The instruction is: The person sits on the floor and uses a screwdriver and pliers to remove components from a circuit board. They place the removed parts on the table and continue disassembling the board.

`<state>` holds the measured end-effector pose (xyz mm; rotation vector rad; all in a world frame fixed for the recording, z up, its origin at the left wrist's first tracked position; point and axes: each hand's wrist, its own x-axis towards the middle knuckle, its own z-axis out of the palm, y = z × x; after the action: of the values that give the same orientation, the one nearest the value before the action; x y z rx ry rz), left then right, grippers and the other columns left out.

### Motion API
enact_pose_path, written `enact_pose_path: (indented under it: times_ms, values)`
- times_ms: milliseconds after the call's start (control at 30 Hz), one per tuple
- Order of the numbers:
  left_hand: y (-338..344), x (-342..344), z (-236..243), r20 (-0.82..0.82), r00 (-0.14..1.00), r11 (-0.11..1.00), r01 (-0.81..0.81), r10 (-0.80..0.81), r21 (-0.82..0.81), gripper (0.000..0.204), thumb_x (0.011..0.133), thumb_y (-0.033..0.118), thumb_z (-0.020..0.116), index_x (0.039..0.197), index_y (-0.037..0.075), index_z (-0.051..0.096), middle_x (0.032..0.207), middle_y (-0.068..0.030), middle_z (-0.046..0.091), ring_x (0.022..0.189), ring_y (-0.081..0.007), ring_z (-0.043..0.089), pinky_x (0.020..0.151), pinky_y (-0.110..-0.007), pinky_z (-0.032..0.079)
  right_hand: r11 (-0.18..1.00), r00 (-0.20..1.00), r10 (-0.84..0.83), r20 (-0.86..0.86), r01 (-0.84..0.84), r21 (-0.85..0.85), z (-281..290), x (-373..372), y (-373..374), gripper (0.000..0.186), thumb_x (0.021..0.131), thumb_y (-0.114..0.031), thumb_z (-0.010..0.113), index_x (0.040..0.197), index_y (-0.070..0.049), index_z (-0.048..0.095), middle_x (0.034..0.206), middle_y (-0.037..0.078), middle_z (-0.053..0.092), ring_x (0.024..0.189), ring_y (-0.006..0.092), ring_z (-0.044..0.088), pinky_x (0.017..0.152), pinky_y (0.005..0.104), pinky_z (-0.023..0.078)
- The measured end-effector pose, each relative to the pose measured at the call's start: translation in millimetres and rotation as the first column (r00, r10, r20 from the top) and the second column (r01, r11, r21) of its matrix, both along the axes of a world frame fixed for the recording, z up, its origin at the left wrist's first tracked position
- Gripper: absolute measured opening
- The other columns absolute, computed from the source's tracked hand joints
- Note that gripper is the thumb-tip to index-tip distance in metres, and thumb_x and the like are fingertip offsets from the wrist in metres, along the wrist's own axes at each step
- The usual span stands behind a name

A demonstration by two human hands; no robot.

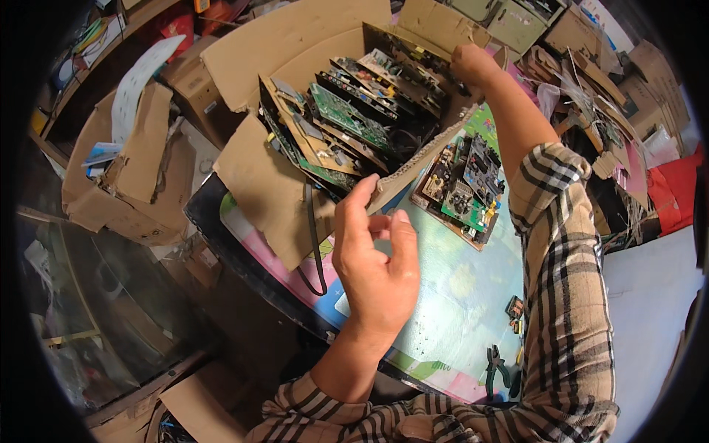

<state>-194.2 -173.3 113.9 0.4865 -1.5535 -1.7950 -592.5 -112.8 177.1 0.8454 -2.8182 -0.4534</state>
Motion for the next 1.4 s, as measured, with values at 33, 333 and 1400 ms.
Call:
enact_pose_path:
  times_ms: [33,333,1400]
  values:
    - [-0.9,-0.6,-0.8,-0.008,1.000,0.999,-0.026,0.026,-0.024,0.040,0.087,0.002,0.061,0.125,-0.004,0.051,0.098,-0.0127,0.058,0.072,-0.0163,0.056,0.067,-0.029,0.048,1.000,0.999,-0.024,-0.034,0.025,0.010,8.3,23.9,-11.3,0.029,0.085,-0.013,0.051,0.106,-0.006,0.069,0.109,0.021,0.067,0.102,0.0378,0.065,0.086,0.0441,0.053]
    - [9.3,-1.6,5.7,-0.035,0.999,0.997,0.021,-0.024,-0.076,0.043,0.086,0.000,0.061,0.126,-0.007,0.047,0.105,-0.0161,0.054,0.071,-0.0175,0.053,0.064,-0.029,0.047,0.974,0.939,0.066,-0.337,-0.134,-0.183,44.8,13.3,24.1,0.022,0.083,-0.016,0.053,0.090,-0.005,0.071,0.095,0.022,0.068,0.091,0.0400,0.067,0.081,0.0456,0.054]
    - [98.9,27.8,-15.9,0.027,0.834,0.264,0.143,-0.551,0.954,0.041,0.086,0.013,0.053,0.124,-0.003,0.045,0.130,-0.0191,0.051,0.124,-0.0338,0.049,0.108,-0.053,0.038,-0.161,0.641,0.165,0.749,0.767,-0.621,-51.9,397.9,362.5,0.018,0.096,-0.022,0.058,0.088,-0.008,0.064,0.067,0.000,0.058,0.057,0.0095,0.052,0.055,0.0236,0.044]
